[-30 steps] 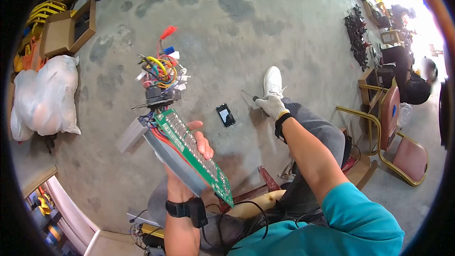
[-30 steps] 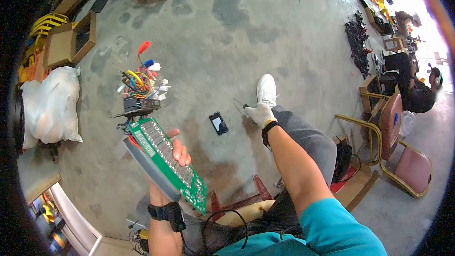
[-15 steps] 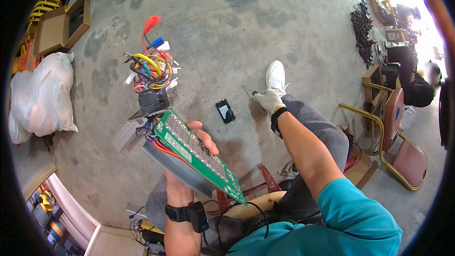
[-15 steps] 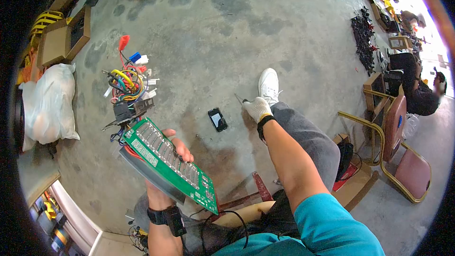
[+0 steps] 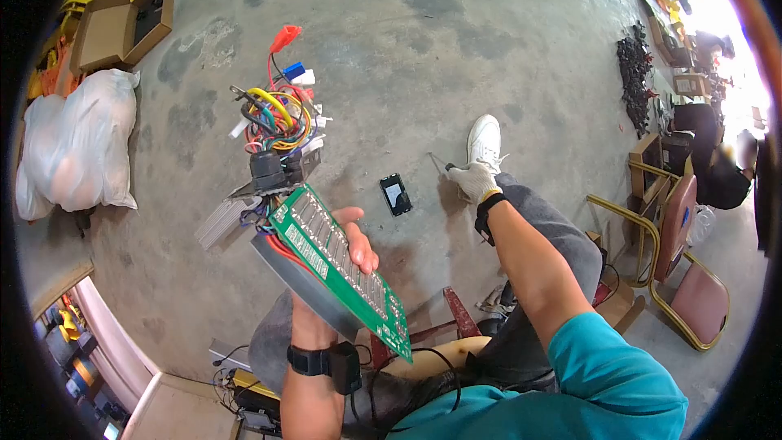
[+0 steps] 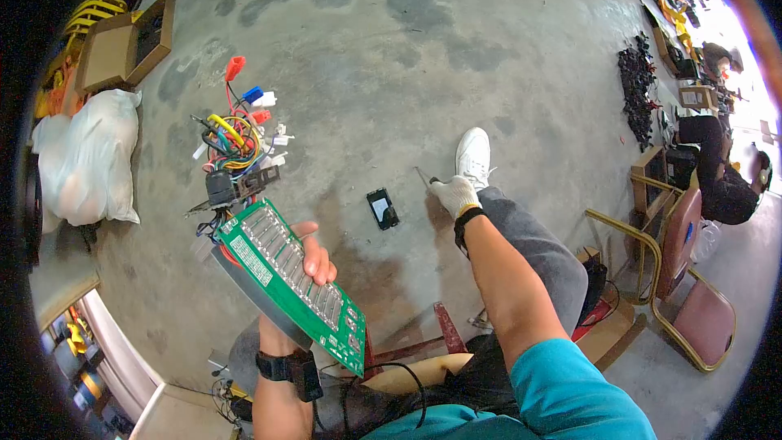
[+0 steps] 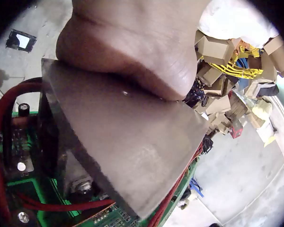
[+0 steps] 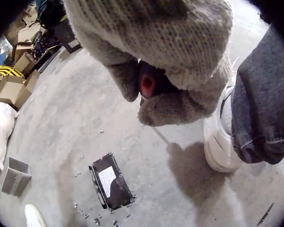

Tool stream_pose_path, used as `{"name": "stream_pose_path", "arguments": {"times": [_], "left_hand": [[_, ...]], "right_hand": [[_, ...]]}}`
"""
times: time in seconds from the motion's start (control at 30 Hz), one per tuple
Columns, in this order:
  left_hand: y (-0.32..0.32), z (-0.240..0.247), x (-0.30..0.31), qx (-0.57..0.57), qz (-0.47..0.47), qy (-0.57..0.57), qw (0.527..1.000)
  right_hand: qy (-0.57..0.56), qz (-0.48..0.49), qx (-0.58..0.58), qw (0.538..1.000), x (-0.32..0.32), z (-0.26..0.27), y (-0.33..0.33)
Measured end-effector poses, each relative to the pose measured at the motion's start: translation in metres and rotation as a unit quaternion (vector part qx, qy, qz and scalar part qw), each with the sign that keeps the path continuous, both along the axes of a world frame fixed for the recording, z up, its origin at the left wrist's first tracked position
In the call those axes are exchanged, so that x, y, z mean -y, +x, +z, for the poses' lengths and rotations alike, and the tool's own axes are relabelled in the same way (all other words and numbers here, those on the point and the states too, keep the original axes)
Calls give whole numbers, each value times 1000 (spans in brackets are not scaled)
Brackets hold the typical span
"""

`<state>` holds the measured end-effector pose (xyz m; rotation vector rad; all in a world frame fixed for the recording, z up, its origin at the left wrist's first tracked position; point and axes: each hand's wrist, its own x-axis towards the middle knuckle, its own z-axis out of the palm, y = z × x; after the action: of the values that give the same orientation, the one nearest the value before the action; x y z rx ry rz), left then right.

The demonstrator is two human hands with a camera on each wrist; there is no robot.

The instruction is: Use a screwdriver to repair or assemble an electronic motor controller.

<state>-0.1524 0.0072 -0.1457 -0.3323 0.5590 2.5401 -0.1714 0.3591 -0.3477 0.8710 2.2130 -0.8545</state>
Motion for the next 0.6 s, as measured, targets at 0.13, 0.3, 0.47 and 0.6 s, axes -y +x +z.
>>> {"name": "stream_pose_path", "arguments": {"times": [0.13,0.3,0.47,0.6], "left_hand": [[-2,-1,-1,-25,3,7,1000],[-1,-13,3,-41,-4,85,996],[-4,-20,9,-37,-36,105,993],[-1,-21,10,-38,-47,142,988]], "right_hand": [[-44,-40,-26,998,0,20,-1],[-185,-131,-58,972,17,130,-6],[-261,-60,-156,951,44,279,20],[-294,-82,-138,942,67,352,55]]}}
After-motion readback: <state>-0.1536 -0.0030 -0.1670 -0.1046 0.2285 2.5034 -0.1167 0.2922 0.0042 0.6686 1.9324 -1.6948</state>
